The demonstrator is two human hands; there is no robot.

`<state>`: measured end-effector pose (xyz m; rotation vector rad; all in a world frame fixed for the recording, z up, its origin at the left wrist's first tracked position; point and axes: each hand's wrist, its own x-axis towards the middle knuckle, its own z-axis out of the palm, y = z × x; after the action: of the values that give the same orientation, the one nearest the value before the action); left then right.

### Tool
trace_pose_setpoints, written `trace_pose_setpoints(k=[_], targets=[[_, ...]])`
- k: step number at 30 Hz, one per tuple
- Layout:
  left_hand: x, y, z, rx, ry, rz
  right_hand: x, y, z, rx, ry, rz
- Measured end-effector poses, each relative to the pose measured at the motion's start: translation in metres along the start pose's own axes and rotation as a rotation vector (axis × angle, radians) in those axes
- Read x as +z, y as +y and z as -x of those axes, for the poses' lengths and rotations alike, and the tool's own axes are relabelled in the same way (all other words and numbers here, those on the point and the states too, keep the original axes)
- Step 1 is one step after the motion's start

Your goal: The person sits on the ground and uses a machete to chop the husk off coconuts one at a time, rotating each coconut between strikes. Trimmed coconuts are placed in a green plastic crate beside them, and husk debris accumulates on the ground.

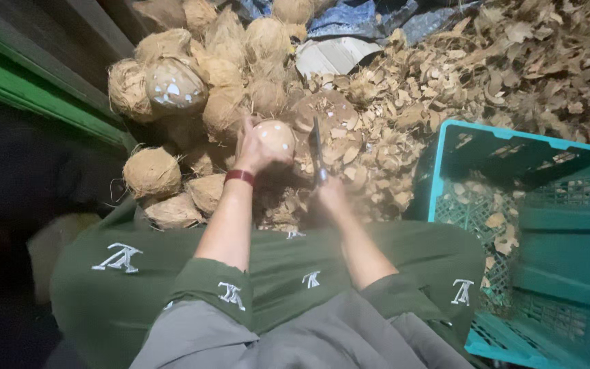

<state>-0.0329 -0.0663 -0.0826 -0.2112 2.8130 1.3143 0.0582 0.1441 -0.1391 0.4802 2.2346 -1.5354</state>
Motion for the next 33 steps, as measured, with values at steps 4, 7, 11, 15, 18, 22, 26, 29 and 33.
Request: trace_pose_setpoints(k=[4,7,11,15,18,22,26,29,33], targets=[[0.003,0.002,0.012,0.04,0.062,0.091,0.0,-0.01,0.005,-0.021,-0.126,-0.039],[0.018,0.003,0.015,0.042,0.095,0.068,-0.001,-0.022,0.012,-0.221,-0.013,0.044],[0.033,0.01,0.015,0.017,0.075,-0.079,-0.003,-0.037,0.025,-0.615,0.052,-0.148],[0.034,0.029,0.015,0.118,0.219,0.093,-0.005,-0.05,0.039,-0.362,0.053,-0.087],[0.03,0.037,0.014,-0.12,0.032,-0.189,-0.008,-0.057,0.047,-0.138,-0.026,-0.09],[0.028,0.024,0.012,0.005,0.129,0.033,-0.01,-0.062,0.053,-0.41,0.073,0.006],[0.038,0.005,0.015,0.05,0.197,0.054,-0.009,-0.063,0.054,-0.549,0.166,0.025],[0.041,0.0,0.013,0.106,0.284,0.095,-0.005,-0.06,0.049,-0.467,0.189,0.027],[0.026,-0.006,0.005,0.042,0.163,0.084,-0.001,-0.054,0.038,-0.015,0.049,0.112]])
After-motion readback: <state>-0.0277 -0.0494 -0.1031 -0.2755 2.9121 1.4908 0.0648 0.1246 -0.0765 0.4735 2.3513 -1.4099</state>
